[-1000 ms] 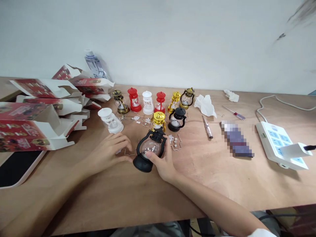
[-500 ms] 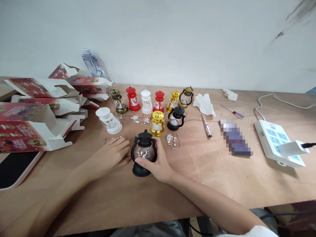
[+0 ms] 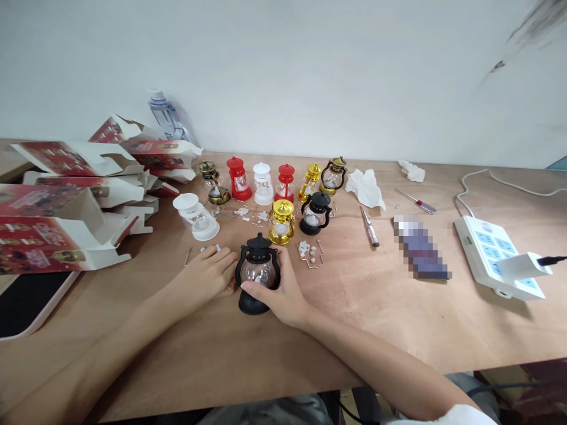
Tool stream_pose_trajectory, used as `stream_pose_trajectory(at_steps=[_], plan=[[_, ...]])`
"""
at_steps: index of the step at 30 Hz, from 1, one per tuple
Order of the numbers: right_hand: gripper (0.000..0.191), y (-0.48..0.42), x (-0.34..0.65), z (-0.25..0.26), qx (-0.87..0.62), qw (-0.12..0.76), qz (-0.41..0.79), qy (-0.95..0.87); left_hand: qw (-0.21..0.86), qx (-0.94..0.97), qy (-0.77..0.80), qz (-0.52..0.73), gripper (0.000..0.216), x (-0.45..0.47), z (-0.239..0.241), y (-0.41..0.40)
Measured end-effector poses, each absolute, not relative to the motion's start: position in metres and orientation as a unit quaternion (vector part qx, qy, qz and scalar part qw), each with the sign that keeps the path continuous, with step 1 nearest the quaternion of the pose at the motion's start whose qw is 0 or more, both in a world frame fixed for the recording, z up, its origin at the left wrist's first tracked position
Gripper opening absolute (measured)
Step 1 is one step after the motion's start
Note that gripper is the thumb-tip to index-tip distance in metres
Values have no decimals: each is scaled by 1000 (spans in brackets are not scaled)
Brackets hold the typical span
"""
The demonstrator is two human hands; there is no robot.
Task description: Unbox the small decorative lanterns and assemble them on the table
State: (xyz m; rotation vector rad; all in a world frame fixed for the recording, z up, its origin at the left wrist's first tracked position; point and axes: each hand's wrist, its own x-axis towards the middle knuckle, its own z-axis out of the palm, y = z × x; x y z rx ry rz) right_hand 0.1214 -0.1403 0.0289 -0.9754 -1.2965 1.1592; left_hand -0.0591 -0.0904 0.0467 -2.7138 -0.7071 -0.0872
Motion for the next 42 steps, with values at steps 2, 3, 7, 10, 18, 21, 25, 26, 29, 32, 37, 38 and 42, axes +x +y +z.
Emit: stream_pose_trajectory(at_steps=[2,3,7,10,18,21,25,26,29,32,37,38,42], plan=[[50,-140,121,29,-417,546,491,-536,155,-951,-266,-20,6,-58,47,-90],[49,-140,121,29,-420,546,492,-532,143,-950,-278,-15,4,-59,48,-90],[47,-141,121,29,-421,555,493,-522,33,-932,-358,-38,8,-63,58,-89],[45,-141,120,29,-429,569,480,-512,-85,-893,-411,-166,10,-68,66,-90],[40,-138,120,31,-449,579,464,-498,-343,-650,-458,-499,26,-72,77,-89],[41,-139,120,30,-414,545,503,-528,-438,-586,-461,-502,22,-70,77,-89],[45,-141,122,29,-391,494,537,-561,-472,-581,-479,-458,24,-65,80,-93],[45,-141,122,28,-392,485,539,-566,-474,-584,-482,-450,25,-64,80,-94],[47,-141,123,28,-388,465,538,-587,-481,-576,-489,-443,27,-62,80,-96],[47,-142,123,29,-377,444,535,-612,-502,-561,-498,-432,27,-61,81,-96],[47,-141,124,27,-370,435,534,-624,-542,-541,-503,-400,27,-59,84,-97],[47,-141,124,27,-370,435,534,-624,-549,-541,-499,-395,28,-59,84,-97],[47,-141,124,27,-362,429,541,-627,-556,-550,-487,-389,31,-58,83,-98]])
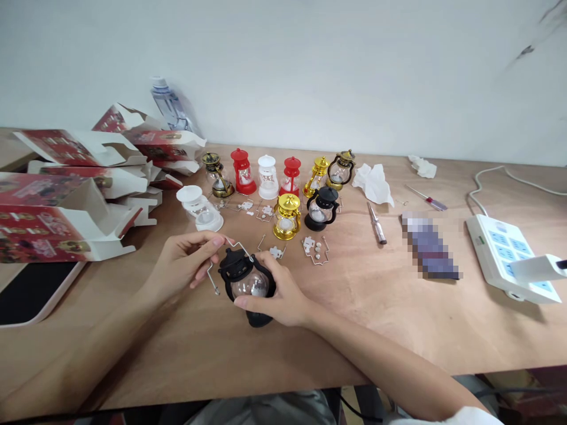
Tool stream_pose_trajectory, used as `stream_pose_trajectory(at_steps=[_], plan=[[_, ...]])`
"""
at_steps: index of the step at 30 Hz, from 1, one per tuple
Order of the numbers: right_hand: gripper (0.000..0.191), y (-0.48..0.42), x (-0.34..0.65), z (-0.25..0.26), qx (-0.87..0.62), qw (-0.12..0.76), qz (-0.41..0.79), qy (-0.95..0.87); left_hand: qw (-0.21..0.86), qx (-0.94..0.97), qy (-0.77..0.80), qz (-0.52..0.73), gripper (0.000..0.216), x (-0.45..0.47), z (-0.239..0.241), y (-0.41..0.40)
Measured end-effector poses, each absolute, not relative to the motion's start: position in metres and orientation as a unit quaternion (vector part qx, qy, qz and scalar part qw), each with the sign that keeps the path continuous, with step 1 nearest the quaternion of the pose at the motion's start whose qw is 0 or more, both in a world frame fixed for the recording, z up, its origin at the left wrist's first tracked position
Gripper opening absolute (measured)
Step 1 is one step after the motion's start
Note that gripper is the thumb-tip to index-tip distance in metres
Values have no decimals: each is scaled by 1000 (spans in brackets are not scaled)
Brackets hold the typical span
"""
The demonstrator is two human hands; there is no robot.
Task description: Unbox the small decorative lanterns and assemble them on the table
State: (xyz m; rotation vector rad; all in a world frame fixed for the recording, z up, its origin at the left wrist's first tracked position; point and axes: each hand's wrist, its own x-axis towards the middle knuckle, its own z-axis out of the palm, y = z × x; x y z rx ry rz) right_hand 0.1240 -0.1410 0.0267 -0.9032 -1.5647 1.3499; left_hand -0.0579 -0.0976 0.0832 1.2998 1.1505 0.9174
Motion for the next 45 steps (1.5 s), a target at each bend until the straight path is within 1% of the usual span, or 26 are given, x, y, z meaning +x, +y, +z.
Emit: stream_pose_trajectory(at_steps=[8,16,22,29,45], plan=[[43,-140,126,24,-341,449,550,-616,552,565,489,370,32,-58,78,-96],[50,-140,127,26,-312,420,570,-634,541,579,494,358,33,-61,71,-95],[49,-140,126,25,-300,429,580,-624,541,589,481,359,33,-61,70,-94],[47,-140,127,26,-276,445,590,-615,517,607,490,353,34,-60,70,-94],[53,-141,128,26,-299,412,581,-635,504,607,507,348,32,-59,73,-95]])
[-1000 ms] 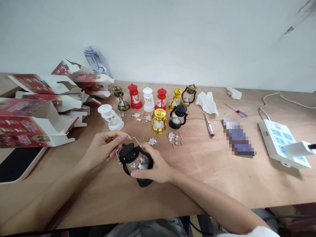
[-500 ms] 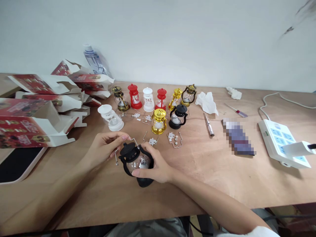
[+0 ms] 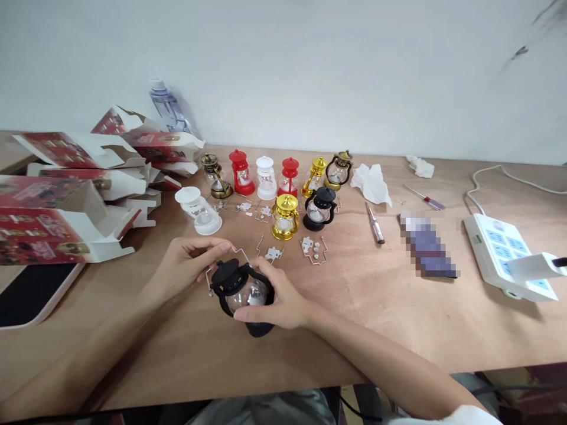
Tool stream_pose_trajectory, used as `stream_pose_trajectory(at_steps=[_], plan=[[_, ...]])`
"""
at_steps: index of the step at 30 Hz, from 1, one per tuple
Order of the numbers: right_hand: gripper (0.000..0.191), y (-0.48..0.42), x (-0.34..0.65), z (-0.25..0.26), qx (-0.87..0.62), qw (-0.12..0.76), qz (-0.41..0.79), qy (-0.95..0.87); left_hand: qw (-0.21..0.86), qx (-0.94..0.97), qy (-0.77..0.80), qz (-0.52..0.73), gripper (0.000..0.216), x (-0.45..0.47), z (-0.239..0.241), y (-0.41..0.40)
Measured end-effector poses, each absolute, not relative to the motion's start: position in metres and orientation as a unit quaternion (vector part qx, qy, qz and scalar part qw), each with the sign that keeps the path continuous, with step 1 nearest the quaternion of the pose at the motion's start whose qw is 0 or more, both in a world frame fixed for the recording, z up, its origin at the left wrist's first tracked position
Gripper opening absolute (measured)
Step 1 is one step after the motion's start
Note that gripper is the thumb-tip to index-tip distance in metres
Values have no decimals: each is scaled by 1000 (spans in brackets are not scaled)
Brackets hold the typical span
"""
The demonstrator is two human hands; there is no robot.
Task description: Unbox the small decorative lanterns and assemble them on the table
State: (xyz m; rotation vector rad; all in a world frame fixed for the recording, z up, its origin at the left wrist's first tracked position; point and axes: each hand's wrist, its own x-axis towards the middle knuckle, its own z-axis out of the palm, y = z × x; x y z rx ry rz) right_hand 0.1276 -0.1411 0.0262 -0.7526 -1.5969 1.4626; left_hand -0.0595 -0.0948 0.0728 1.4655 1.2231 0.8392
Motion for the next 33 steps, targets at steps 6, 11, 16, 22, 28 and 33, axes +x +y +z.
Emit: stream_pose_trajectory(at_steps=[6,11,16,22,28,33], plan=[[53,-140,127,29,-300,411,588,-629,496,610,504,357,30,-58,77,-97],[53,-140,128,27,-293,414,589,-629,506,597,498,373,30,-59,78,-96],[51,-140,127,27,-283,423,588,-629,509,595,500,371,31,-60,78,-96],[51,-140,126,27,-281,424,591,-626,490,610,502,368,29,-59,79,-96],[48,-141,128,29,-279,411,589,-637,475,626,507,355,26,-60,79,-97],[50,-142,128,30,-282,400,596,-636,473,644,495,340,29,-63,79,-96]])
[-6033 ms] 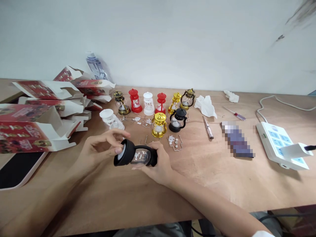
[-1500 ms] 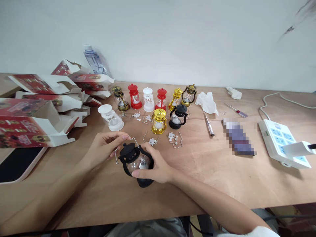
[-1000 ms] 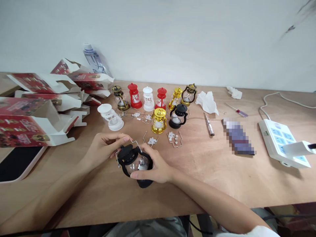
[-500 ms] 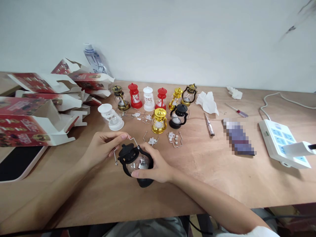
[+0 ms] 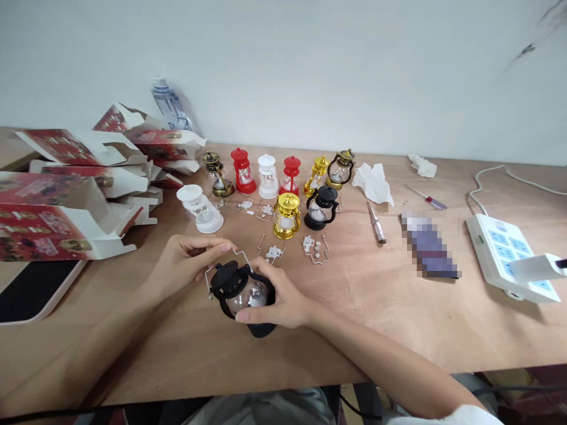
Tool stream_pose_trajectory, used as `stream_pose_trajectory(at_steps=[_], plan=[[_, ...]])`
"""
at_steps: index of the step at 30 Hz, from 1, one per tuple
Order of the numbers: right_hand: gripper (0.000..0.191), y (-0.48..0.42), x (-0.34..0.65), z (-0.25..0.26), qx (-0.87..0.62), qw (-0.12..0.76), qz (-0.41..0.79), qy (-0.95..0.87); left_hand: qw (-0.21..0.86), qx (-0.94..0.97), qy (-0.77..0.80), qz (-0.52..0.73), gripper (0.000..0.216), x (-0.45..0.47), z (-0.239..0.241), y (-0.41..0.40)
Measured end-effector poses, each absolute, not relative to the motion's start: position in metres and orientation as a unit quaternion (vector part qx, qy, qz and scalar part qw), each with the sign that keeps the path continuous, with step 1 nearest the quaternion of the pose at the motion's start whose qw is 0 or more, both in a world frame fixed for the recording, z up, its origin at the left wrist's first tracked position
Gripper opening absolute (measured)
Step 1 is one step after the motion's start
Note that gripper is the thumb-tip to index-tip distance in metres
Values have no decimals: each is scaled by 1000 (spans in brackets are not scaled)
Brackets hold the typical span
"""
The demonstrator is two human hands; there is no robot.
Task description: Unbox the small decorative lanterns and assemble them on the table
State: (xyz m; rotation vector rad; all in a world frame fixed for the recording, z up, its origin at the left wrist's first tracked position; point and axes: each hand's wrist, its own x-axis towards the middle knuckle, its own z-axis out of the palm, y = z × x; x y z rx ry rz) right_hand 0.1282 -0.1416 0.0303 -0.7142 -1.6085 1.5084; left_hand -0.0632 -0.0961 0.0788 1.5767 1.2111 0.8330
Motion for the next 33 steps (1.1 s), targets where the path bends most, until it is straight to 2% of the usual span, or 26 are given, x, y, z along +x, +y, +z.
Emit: stream_pose_trajectory(at_steps=[33], plan=[[50,-139,129,32,-265,389,656,-589,549,556,521,343,39,-60,79,-96]])
